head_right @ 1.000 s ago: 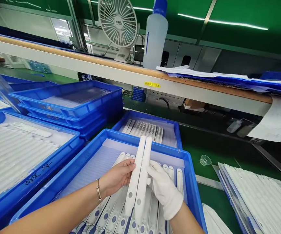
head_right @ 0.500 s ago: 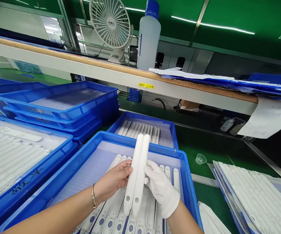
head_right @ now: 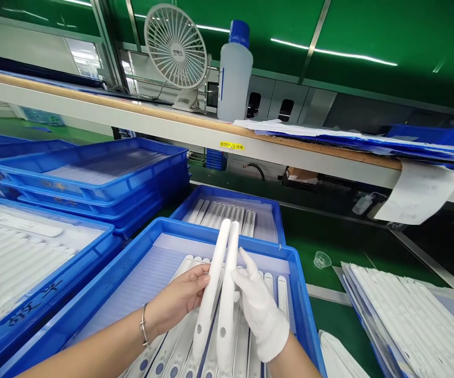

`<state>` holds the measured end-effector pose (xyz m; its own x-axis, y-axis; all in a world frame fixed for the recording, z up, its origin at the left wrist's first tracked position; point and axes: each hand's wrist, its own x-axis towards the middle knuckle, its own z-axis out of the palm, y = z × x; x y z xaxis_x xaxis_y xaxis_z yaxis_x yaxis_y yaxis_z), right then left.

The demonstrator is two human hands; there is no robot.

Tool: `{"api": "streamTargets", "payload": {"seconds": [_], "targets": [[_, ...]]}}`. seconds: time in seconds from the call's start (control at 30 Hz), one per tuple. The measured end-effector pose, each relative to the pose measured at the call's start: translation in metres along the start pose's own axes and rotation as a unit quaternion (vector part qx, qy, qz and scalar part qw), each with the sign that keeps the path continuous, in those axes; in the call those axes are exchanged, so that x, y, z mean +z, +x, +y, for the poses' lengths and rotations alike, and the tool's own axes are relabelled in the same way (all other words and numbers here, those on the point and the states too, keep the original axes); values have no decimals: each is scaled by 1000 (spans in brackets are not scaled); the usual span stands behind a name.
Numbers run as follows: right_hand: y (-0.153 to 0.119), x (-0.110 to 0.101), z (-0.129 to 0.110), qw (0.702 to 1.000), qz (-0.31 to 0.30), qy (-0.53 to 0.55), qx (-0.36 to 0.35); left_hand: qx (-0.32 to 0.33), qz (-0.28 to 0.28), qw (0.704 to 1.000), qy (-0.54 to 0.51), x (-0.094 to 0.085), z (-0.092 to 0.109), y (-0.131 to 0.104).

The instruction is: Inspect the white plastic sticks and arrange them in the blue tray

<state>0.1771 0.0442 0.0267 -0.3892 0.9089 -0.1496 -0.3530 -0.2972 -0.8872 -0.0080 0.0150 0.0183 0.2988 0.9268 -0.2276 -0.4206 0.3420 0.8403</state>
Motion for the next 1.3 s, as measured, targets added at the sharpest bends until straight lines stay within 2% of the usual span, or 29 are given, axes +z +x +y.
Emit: {"api": "streamTargets", "payload": {"seconds": [0.07,0.13,0.27,0.37,0.47,0.57,0.7,0.8,1.0,1.2,1.3], "targets": [[-1,-7,-4,998,43,-48,-22,-12,-21,1000,-11,0,0,-1],[-1,-14,-10,989,61,-120,-68,-24,-37,999,-20,1,0,-3],[-4,-18,-25,938,116,-281,-165,-64,-59,996,-13,7,-1,-7],[-4,-12,-33,902,154,-368,-163,-92,-78,993,10,12,-3,-10],[-3,-10,-39,883,172,-403,-169,-117,-99,988,27,15,-8,-12],[-1,-14,-44,892,164,-387,-166,-132,-119,984,28,16,-12,-13],[0,-23,-49,918,137,-325,-179,-159,-111,980,34,14,-17,-13],[-1,-27,-50,925,115,-310,-187,-176,-115,977,31,11,-21,-11],[-3,-27,-49,941,110,-274,-165,-164,-105,980,33,8,-25,-7],[-1,-26,-47,924,131,-325,-156,-148,-90,985,9,16,-17,-8],[1,-25,-39,955,115,-234,-138,-113,-56,991,-40,20,-13,-6]]}}
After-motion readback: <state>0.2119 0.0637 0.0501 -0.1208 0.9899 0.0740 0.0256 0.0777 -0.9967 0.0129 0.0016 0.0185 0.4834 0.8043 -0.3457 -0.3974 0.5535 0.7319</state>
